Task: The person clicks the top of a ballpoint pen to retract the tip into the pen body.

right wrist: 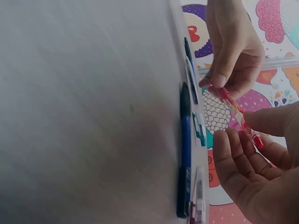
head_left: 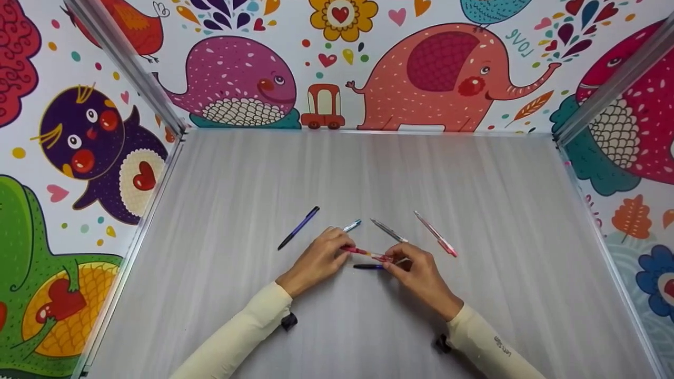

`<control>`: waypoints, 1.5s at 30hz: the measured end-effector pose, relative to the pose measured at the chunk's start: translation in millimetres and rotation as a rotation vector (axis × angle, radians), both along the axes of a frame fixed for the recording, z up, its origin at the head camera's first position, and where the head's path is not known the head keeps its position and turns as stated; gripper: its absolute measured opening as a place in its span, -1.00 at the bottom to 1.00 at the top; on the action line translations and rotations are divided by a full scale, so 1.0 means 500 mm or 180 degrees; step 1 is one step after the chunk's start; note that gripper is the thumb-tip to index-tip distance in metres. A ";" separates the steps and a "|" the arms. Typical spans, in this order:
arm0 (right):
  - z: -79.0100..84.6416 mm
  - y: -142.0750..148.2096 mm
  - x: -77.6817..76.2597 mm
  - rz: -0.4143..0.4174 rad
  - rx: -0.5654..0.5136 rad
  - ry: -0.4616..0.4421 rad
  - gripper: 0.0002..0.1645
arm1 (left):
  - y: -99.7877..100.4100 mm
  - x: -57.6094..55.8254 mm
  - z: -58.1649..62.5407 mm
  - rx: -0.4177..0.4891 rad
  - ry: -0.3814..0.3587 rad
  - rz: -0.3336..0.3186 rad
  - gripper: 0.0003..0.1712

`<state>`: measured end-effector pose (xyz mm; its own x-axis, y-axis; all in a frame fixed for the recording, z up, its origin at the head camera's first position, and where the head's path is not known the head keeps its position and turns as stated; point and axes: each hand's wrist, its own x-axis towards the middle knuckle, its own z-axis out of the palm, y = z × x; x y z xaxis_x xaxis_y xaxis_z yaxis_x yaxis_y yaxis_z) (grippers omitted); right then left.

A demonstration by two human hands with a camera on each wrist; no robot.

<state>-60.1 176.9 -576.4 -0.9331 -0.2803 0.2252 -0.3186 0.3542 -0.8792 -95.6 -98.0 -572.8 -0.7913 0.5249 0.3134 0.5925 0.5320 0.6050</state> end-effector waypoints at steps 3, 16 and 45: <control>-0.008 -0.010 0.006 0.0062 0.0033 0.0095 -0.71 | -0.014 0.002 -0.003 -0.0006 0.0088 -0.0056 -0.85; -0.032 -0.055 0.022 0.0248 0.0302 0.0641 -0.63 | -0.066 0.020 -0.011 -0.0146 0.0336 -0.0047 -0.90; -0.071 -0.122 0.004 0.0376 0.0678 0.1058 -0.73 | -0.135 0.049 -0.059 -0.0138 0.0706 0.0116 -0.86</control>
<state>-58.0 116.1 -612.1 -0.7781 -0.4540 0.4342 -0.6222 0.4612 -0.6326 -71.1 -165.3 -602.2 -0.7242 0.5141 0.4596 0.6884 0.5781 0.4381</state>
